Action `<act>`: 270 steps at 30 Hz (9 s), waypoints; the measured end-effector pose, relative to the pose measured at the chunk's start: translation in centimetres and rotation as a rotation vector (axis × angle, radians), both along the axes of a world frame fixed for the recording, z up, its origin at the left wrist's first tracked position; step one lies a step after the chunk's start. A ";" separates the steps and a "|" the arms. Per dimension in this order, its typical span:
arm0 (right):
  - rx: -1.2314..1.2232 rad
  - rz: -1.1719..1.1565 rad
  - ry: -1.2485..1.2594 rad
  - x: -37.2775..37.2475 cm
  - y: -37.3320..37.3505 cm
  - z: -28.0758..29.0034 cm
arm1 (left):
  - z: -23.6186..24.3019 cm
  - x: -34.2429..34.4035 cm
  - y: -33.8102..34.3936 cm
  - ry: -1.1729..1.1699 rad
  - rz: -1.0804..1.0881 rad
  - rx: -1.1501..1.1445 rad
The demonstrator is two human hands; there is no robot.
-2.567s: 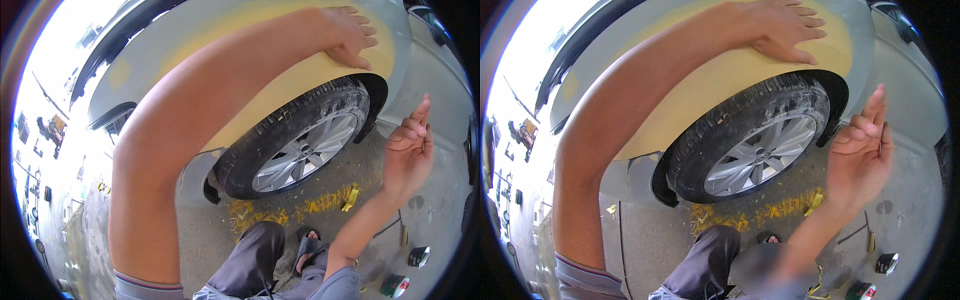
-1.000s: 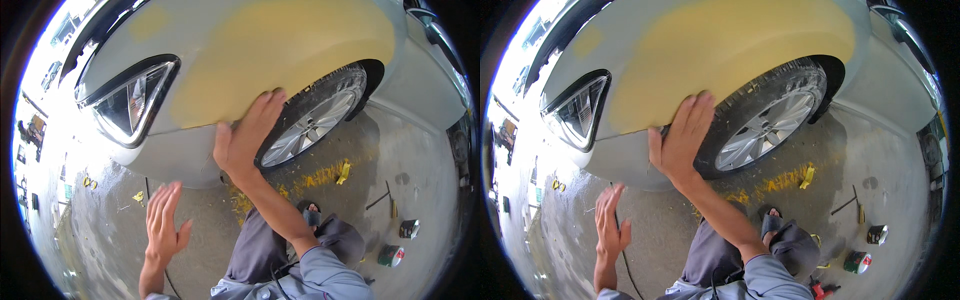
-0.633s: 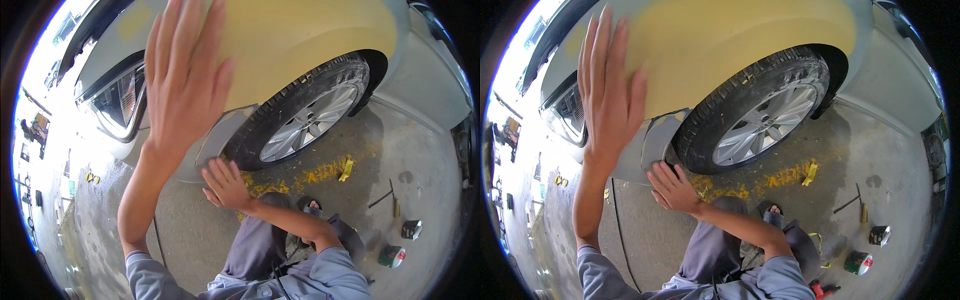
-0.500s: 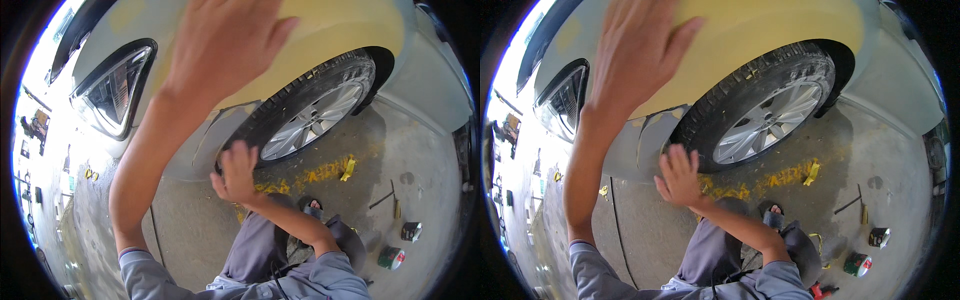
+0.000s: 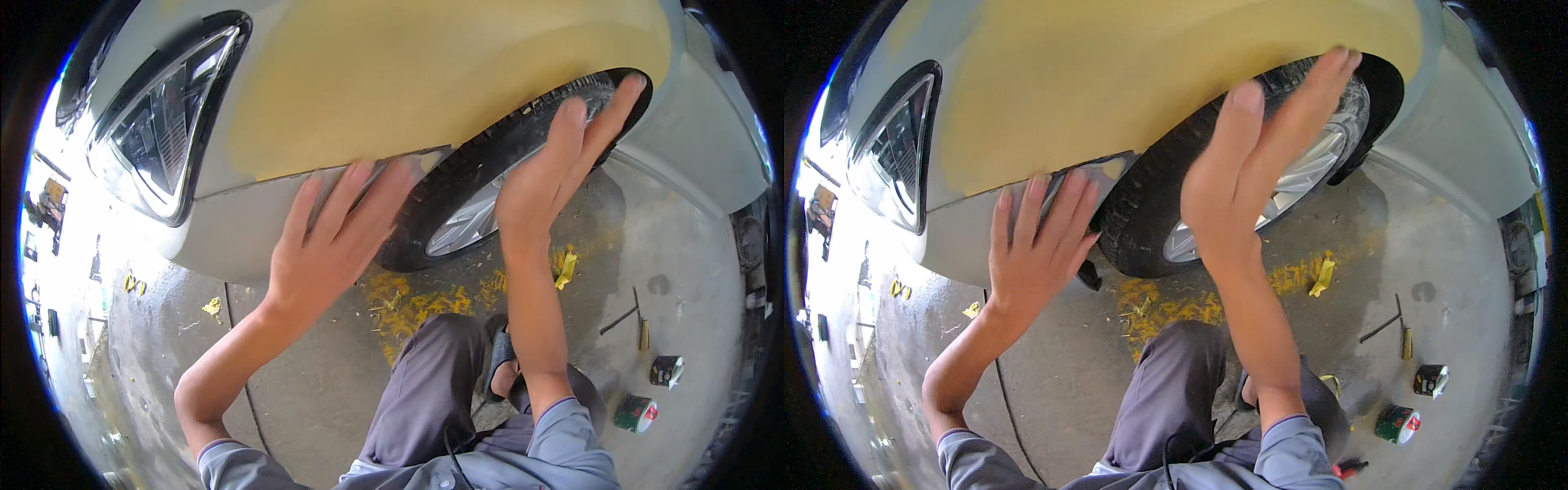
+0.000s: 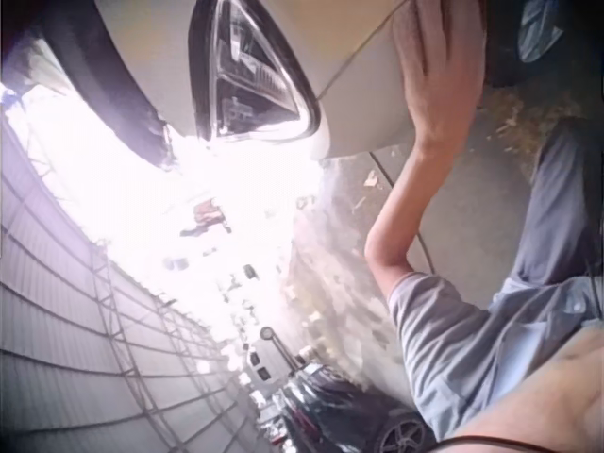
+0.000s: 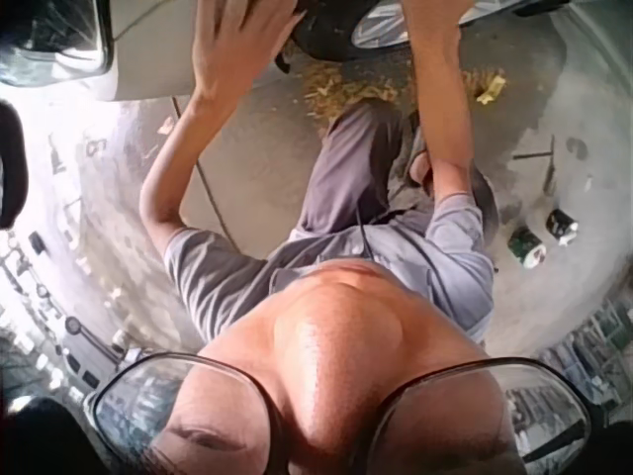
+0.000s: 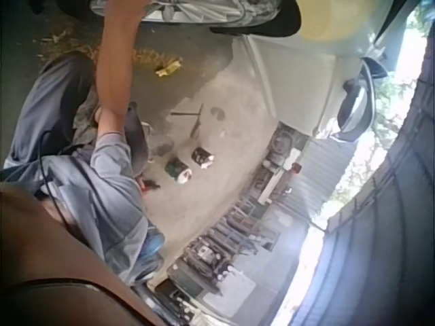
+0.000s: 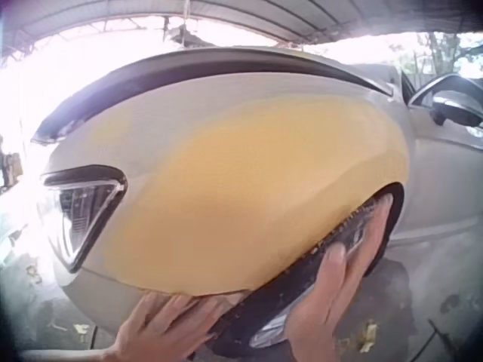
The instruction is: The person uses a heat gun to warm the front bumper of a silver car, then scrapes the surface with a metal scraper. The person repeatedly applies heat and scrapes the same area near the wheel arch.
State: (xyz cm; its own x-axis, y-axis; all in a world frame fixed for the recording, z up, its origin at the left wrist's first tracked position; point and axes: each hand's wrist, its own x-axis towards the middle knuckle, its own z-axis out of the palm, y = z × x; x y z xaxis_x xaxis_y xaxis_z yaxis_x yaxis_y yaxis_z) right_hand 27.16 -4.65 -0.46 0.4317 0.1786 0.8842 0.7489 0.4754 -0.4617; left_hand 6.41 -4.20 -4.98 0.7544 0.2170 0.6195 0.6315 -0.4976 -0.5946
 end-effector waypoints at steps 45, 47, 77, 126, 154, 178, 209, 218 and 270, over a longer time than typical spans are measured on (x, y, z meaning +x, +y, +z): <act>-0.133 -0.070 0.145 -9.1 2.3 0.4 | -2.6 -6.7 2.7 -0.733 -0.453 -0.039; -0.174 -0.057 0.127 -10.0 1.9 0.2 | -2.4 -6.7 2.6 -0.740 -0.450 -0.040; -0.333 -0.035 -0.290 -13.9 -2.6 -8.3 | -2.2 -7.0 2.5 -0.718 -0.474 -0.097; -0.121 -0.018 -0.443 -5.3 -0.2 -6.6 | -3.0 -7.3 1.9 -0.635 -0.284 -0.089; -1.052 0.612 -0.952 13.7 -9.6 -6.0 | -2.1 -8.5 -0.6 -0.523 -0.045 -0.329; -1.955 0.947 0.384 7.3 -21.9 17.4 | 12.2 -13.6 -18.0 -0.105 0.431 -2.177; -0.932 0.294 0.803 21.1 42.8 41.7 | 37.5 2.7 -12.8 -0.873 0.883 -2.104; -0.630 0.479 0.679 20.4 39.8 43.6 | 39.5 -3.8 -5.6 -0.731 0.704 -2.229; -0.135 -0.210 0.975 -9.6 -37.0 57.7 | 60.7 5.0 -27.5 -0.701 -0.953 -1.777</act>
